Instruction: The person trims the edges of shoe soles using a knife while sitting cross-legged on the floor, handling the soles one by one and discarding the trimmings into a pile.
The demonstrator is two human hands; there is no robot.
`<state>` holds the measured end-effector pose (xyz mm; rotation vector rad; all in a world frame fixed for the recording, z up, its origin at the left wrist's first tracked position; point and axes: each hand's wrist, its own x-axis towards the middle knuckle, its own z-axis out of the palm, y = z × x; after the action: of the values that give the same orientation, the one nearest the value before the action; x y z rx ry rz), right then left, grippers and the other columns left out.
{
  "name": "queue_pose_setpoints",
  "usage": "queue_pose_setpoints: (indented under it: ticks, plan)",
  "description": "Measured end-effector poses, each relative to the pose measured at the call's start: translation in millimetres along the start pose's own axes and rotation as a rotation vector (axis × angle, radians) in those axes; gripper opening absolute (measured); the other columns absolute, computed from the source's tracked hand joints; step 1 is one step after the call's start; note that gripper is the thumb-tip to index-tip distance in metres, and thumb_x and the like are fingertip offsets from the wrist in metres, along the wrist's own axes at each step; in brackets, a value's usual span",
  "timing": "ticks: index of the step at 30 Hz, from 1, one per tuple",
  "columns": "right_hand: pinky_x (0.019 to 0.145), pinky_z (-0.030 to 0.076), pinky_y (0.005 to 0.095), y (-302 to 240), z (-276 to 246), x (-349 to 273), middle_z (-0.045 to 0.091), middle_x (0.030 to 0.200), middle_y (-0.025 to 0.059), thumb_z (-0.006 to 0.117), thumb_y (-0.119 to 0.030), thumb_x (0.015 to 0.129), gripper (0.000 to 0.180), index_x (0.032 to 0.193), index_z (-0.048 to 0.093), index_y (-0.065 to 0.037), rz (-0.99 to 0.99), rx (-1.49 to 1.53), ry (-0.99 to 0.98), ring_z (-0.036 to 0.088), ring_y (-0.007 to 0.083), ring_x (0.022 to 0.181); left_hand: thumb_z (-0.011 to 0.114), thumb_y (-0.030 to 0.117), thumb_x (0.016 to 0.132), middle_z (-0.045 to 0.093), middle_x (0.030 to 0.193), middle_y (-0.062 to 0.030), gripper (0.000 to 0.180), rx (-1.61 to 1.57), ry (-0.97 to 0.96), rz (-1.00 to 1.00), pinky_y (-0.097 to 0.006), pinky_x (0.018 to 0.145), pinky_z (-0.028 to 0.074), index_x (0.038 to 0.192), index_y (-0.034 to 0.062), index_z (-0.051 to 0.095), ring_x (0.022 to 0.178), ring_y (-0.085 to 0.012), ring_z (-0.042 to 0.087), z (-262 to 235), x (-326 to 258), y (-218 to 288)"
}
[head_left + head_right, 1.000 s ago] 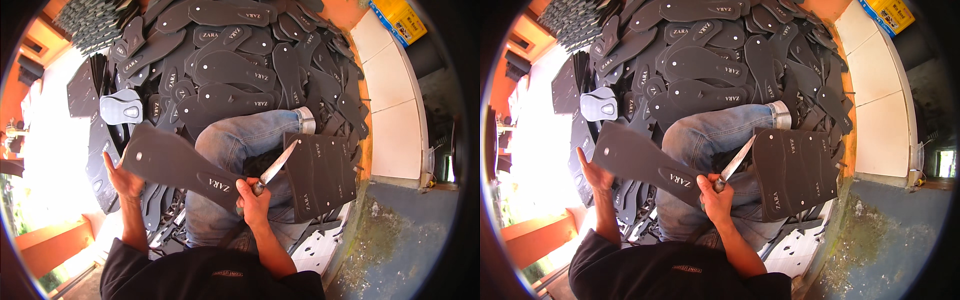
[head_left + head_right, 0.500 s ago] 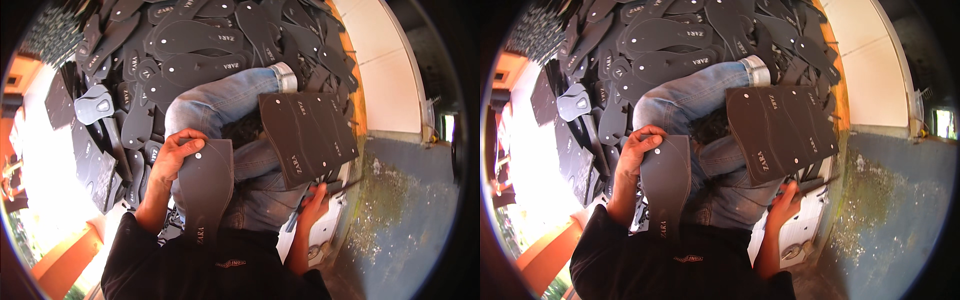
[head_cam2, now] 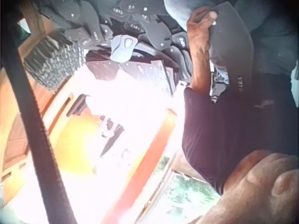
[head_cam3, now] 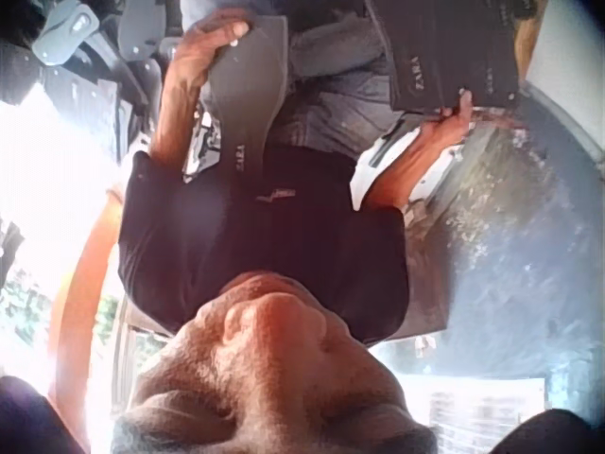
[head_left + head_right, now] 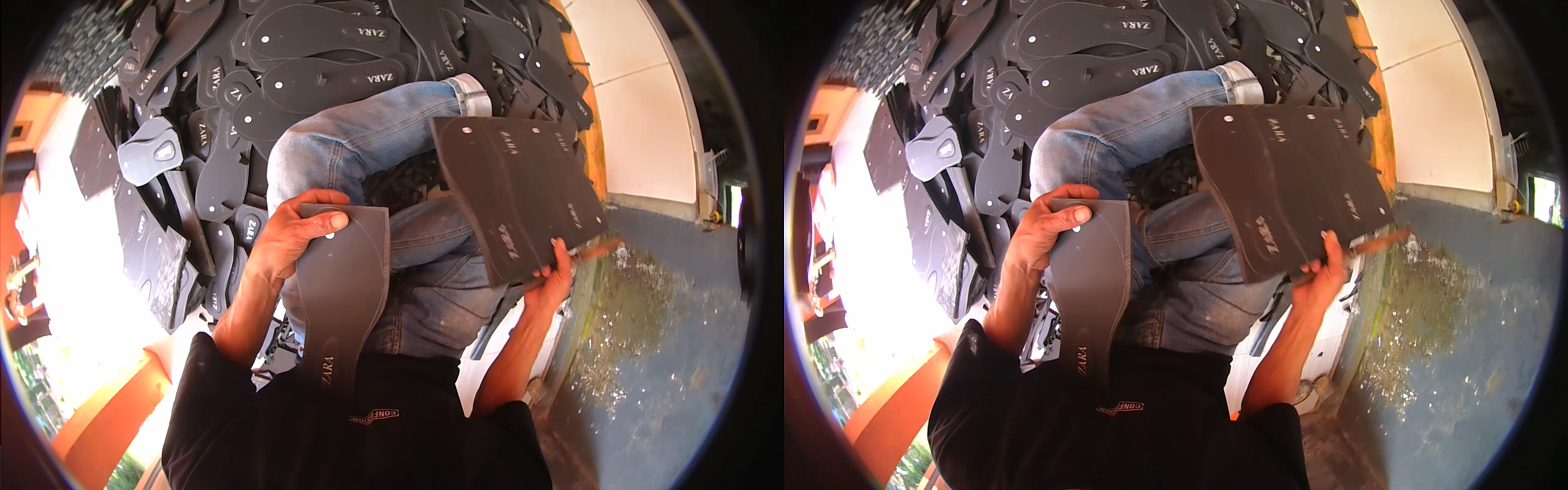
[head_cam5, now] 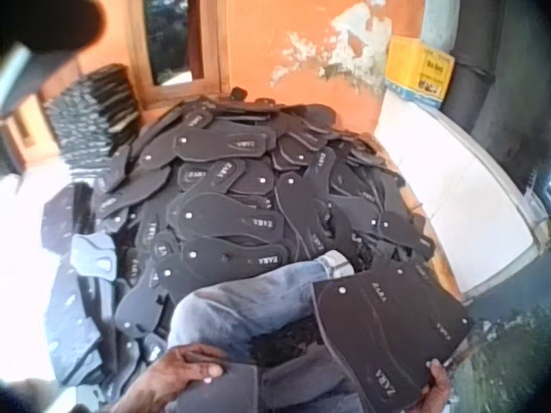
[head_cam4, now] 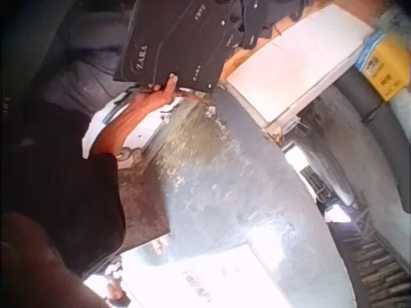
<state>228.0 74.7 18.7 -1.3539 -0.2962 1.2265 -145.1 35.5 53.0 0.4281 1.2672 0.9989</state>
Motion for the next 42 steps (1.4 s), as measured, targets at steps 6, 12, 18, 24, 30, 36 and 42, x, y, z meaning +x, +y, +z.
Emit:
queue_pose_setpoints:
  ticks: [6,12,18,24,30,36,42]
  plan:
    - [0.041,0.032,0.0184,-26.6,36.4,-13.7,0.062,0.073,0.0019,0.053,-0.042,0.091,0.041,0.102,0.057,-0.003,0.001,-0.104,0.023,0.035,0.0047,0.044,0.075,0.022,0.076,0.063,0.079,-0.0056,0.033,-0.173,0.157,-0.011,-0.023,0.058,0.05,0.096,-0.0013,0.063,0.066,-0.0122,0.06,4.0,8.0,-3.6]
    - [0.041,0.034,0.0281,48.4,20.6,-93.4,0.046,0.049,0.0003,0.067,-0.025,0.084,0.029,0.068,0.055,-0.004,-0.399,-0.916,-0.438,0.044,0.01,0.044,0.071,0.022,0.08,0.065,0.077,-0.0064,0.026,-0.237,0.227,0.03,-0.025,0.057,0.051,0.089,-0.0003,0.062,0.063,-0.0137,0.061,17.8,-6.1,-20.5]
    - [0.04,0.036,0.0348,69.0,4.8,-141.9,0.045,0.047,0.012,0.071,-0.017,0.079,0.032,0.063,0.047,-0.004,-0.336,-1.145,-0.536,0.047,0.0256,0.039,0.071,0.022,0.08,0.065,0.078,-0.0076,0.026,-0.291,0.173,-0.015,-0.026,0.06,0.052,0.09,-0.0013,0.063,0.065,-0.0146,0.062,20.0,-8.4,-21.4]
    - [0.04,0.037,0.0367,67.4,9.0,-143.2,0.046,0.047,0.0126,0.07,-0.016,0.078,0.033,0.06,0.044,-0.005,-0.376,-1.177,-0.564,0.049,0.0306,0.04,0.068,0.027,0.083,0.066,0.082,-0.0077,0.033,-0.208,0.137,-0.013,-0.026,0.062,0.052,0.101,-0.0009,0.064,0.068,-0.0149,0.063,14.3,-5.7,-26.9]
    - [0.04,0.037,0.0372,73.6,10.3,-143.7,0.048,0.047,0.0131,0.068,-0.014,0.08,0.032,0.06,0.044,-0.005,-0.387,-1.195,-0.553,0.051,0.0316,0.041,0.071,0.021,0.08,0.067,0.082,-0.0095,0.031,-0.218,0.091,-0.055,-0.026,0.063,0.053,0.098,-0.0041,0.064,0.069,-0.0153,0.064,22.6,-7.3,-13.3]
    - [0.039,0.036,0.0368,72.0,38.0,-135.3,0.047,0.047,0.0125,0.067,-0.014,0.081,0.032,0.061,0.044,-0.006,-0.453,-1.183,-0.544,0.049,0.0307,0.04,0.072,0.021,0.08,0.067,0.081,-0.0083,0.031,-0.145,0.067,-0.051,-0.024,0.063,0.052,0.097,-0.0042,0.065,0.067,-0.0135,0.063,23.2,-4.1,-11.8]
    - [0.039,0.035,0.0356,70.1,60.4,-124.8,0.044,0.046,0.0118,0.067,-0.013,0.081,0.033,0.06,0.043,-0.006,-0.437,-1.087,-0.57,0.046,0.0286,0.038,0.071,0.02,0.08,0.067,0.08,-0.0069,0.029,-0.169,0.05,-0.052,-0.023,0.063,0.051,0.096,-0.0037,0.065,0.067,-0.0124,0.062,24.1,-2.5,-11.3]
